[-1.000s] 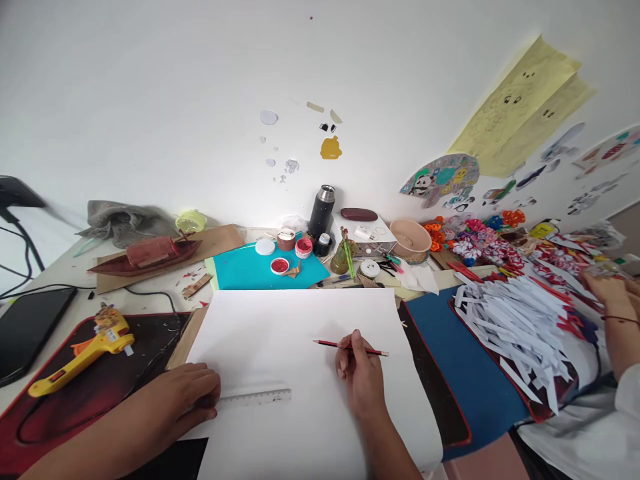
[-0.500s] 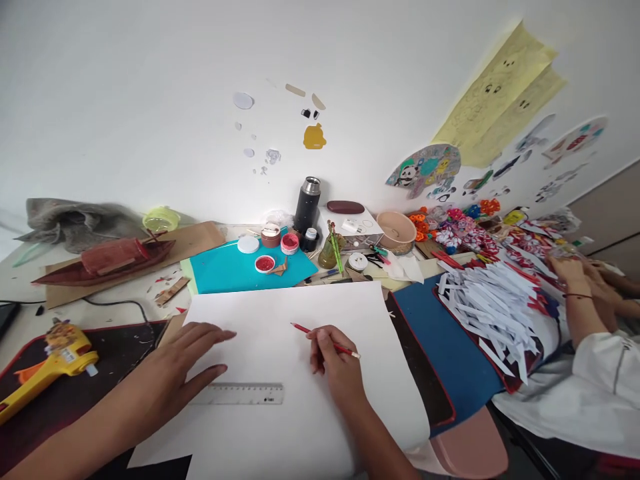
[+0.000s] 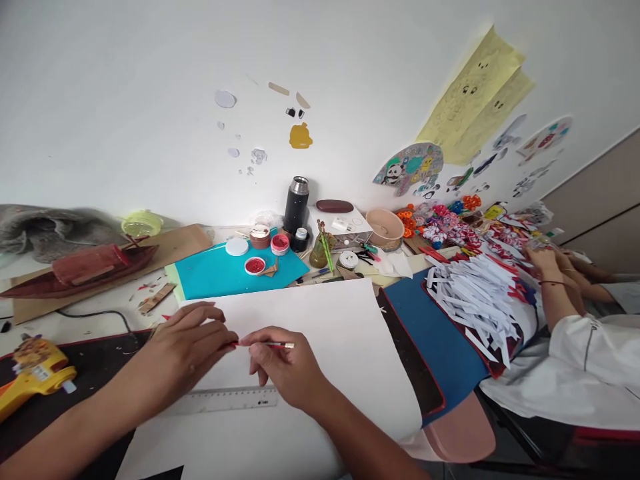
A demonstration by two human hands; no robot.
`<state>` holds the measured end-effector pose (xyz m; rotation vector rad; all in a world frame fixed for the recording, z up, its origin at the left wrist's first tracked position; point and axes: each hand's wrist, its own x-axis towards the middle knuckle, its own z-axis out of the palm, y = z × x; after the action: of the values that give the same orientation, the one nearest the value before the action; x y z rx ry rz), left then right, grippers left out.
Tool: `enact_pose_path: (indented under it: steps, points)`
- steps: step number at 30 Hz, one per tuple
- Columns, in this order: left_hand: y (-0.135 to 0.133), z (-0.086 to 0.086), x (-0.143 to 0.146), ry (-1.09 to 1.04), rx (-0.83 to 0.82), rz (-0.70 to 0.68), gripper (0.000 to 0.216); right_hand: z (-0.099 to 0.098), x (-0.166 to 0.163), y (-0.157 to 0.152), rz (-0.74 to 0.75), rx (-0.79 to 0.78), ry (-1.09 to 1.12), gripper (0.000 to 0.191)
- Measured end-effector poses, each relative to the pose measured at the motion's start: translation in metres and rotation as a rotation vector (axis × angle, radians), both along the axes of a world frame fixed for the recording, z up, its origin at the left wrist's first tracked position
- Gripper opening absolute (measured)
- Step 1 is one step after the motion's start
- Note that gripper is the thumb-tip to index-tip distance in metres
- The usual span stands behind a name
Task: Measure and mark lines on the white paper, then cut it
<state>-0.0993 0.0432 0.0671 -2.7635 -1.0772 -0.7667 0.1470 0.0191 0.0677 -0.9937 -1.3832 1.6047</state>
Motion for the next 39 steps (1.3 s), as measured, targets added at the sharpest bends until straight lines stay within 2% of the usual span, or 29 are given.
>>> enact_pose_path:
  steps: [3,6,9,14,17,20,24,27,30,31,32,33,35,36,39]
  points:
    - [0.023,-0.003,-0.030,0.142,-0.173,0.199,0.035,-0.005,0.006,0.005,-0.112,-0.043,-0.002,0.053]
    - [0.048,-0.005,-0.058,0.188,-0.214,0.356,0.034,-0.008,0.017,0.005,-0.205,-0.064,-0.014,0.057]
    - [0.072,-0.007,-0.073,0.231,-0.228,0.502,0.038,-0.009,0.029,-0.001,-0.240,-0.081,-0.045,0.057]
    - [0.097,-0.013,-0.072,0.280,-0.255,0.563,0.043,-0.009,0.049,-0.023,-0.285,-0.069,-0.114,0.056]
    - [0.100,-0.015,-0.066,0.229,-0.223,0.592,0.049,-0.010,0.073,-0.037,-0.395,-0.033,-0.194,0.057]
    - [0.092,-0.015,-0.056,0.159,-0.202,0.553,0.067,-0.012,0.112,-0.050,-0.595,0.021,-0.343,0.059]
    - [0.060,-0.023,-0.038,0.152,-0.316,0.297,0.057,-0.016,0.169,-0.062,-0.854,0.037,-0.502,0.066]
    - [0.022,-0.040,-0.034,0.076,-0.402,0.088,0.051,-0.017,0.193,-0.072,-0.936,0.045,-0.548,0.064]
    - [-0.014,-0.060,-0.034,0.144,-0.413,-0.053,0.068,-0.018,0.194,-0.079,-0.900,0.045,-0.569,0.064]
    - [-0.023,-0.065,-0.033,0.169,-0.409,-0.064,0.075,-0.019,0.191,-0.080,-0.867,0.044,-0.583,0.064]
    - [-0.030,-0.069,-0.031,0.169,-0.414,-0.008,0.076,-0.021,0.188,-0.080,-0.833,0.043,-0.602,0.066]
    - [-0.035,-0.071,-0.028,0.173,-0.439,0.025,0.068,-0.023,0.186,-0.079,-0.806,0.044,-0.626,0.067]
    - [-0.041,-0.069,-0.019,0.197,-0.566,0.066,0.029,-0.027,0.185,-0.077,-0.784,0.058,-0.697,0.069]
    - [-0.042,-0.066,-0.015,0.201,-0.621,0.078,0.018,-0.029,0.187,-0.076,-0.789,0.071,-0.745,0.069]
    - [-0.041,-0.052,-0.009,0.171,-0.675,0.094,0.010,-0.033,0.200,-0.074,-0.849,0.102,-0.883,0.068]
